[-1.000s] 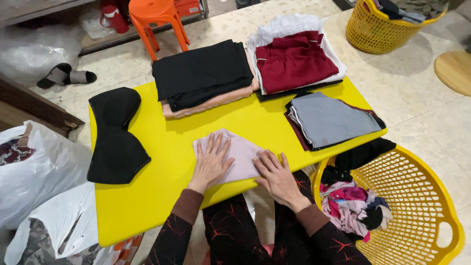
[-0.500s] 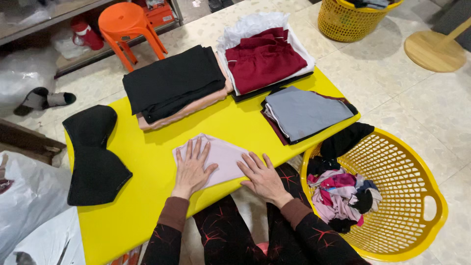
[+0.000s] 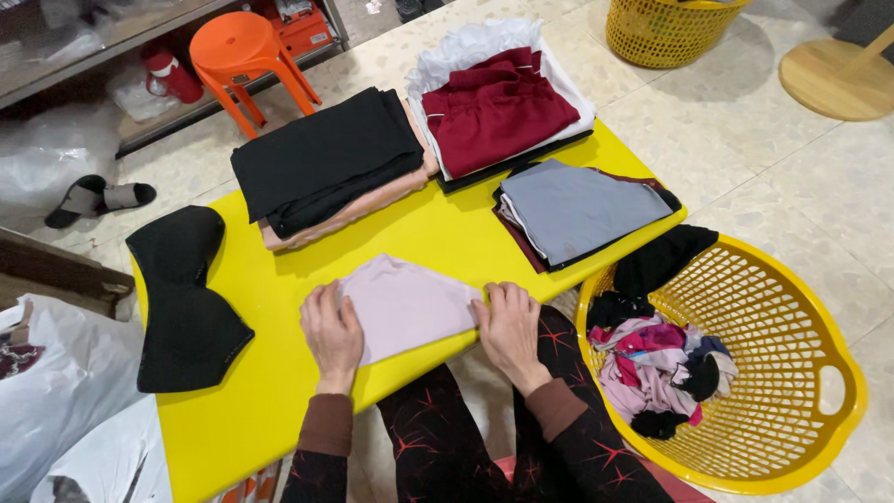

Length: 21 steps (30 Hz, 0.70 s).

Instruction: The person folds several pieces of underwear and a top on a yellow table, smoothing and aligning each item before stacking them. The person handles items one at a time, including a pink brief, a black lace brief, a white brief, a blue brief, and a pink floral top.

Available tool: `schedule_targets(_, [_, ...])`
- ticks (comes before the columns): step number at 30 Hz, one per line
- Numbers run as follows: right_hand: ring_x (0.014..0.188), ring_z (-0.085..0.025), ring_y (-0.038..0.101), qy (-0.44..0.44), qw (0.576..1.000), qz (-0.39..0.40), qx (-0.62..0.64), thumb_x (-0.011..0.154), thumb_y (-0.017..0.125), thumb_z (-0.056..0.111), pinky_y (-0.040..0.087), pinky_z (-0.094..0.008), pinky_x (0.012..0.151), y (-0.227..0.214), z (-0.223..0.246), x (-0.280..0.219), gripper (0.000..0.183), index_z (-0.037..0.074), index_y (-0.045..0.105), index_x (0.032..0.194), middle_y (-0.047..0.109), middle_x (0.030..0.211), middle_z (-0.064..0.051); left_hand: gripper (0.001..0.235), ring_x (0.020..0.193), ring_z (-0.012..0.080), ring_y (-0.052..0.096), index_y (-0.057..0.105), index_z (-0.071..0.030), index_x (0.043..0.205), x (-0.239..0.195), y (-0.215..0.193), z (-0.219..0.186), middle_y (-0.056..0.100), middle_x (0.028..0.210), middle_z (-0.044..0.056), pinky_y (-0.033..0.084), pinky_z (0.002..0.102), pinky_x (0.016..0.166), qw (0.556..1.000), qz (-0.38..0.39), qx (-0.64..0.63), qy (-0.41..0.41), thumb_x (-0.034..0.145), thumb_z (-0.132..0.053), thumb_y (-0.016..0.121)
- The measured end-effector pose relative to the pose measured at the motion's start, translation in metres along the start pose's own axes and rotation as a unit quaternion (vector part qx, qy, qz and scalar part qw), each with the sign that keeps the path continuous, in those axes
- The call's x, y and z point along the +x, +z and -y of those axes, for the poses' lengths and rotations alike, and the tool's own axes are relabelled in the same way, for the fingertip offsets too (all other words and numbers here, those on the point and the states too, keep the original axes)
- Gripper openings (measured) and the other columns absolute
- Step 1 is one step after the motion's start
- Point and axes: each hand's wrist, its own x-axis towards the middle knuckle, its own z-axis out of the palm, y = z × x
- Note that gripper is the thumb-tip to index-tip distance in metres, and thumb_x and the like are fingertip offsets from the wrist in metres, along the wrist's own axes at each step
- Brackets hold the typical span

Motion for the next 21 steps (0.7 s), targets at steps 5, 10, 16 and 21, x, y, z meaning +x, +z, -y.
schedule_targets(5, [0.096, -0.033, 0.054, 0.013, 0.998, 0.001, -0.066, 0.089, 0.069, 0.041, 0.040, -0.050, 0.083, 0.006, 0.015, 0.009, 0.036, 0.005, 0.063, 0.094, 0.059, 0.095, -0.013, 0.043, 0.118, 0.0385, 0.051, 0.065, -0.005, 0.132, 0.000, -0.003, 0.016, 0.059, 0.125, 0.017, 0.039, 0.053, 0.099, 0.984, -0.003, 0.127, -0.127, 0.098, -0.031, 0.062])
schedule_targets(10, [0.096, -0.035, 0.055, 0.027, 0.998, 0.015, -0.054, 0.081, 0.075, 0.032, 0.041, -0.049, 0.079, 0.017, 0.022, 0.009, 0.031, 0.006, 0.062, 0.091, 0.060, 0.096, -0.014, 0.042, 0.116, 0.0375, 0.051, 0.068, -0.010, 0.124, 0.018, 0.015, 0.015, 0.060, 0.123, 0.015, 0.037, 0.054, 0.098, 0.980, 0.024, 0.133, -0.147, 0.094, -0.039, 0.069])
schedule_targets(16, [0.089, -0.035, 0.059, 0.022, 0.999, 0.034, -0.028, 0.082, 0.075, 0.024, 0.041, -0.050, 0.078, 0.024, 0.020, 0.010, 0.032, 0.004, 0.060, 0.102, 0.063, 0.089, -0.013, 0.042, 0.121, 0.0375, 0.053, 0.065, -0.007, 0.115, 0.030, 0.012, 0.011, 0.063, 0.121, 0.014, 0.041, 0.054, 0.099, 0.975, 0.045, 0.115, -0.184, 0.087, -0.036, 0.076])
schedule_targets(21, [0.087, -0.037, 0.060, 0.032, 0.997, 0.061, -0.037, 0.081, 0.074, 0.021, 0.042, -0.050, 0.075, 0.031, 0.022, 0.013, 0.023, 0.005, 0.060, 0.090, 0.065, 0.087, -0.015, 0.050, 0.119, 0.0390, 0.052, 0.062, -0.004, 0.115, 0.029, 0.000, 0.003, 0.063, 0.119, 0.019, 0.041, 0.055, 0.097, 0.964, 0.072, 0.132, -0.221, 0.082, -0.037, 0.080])
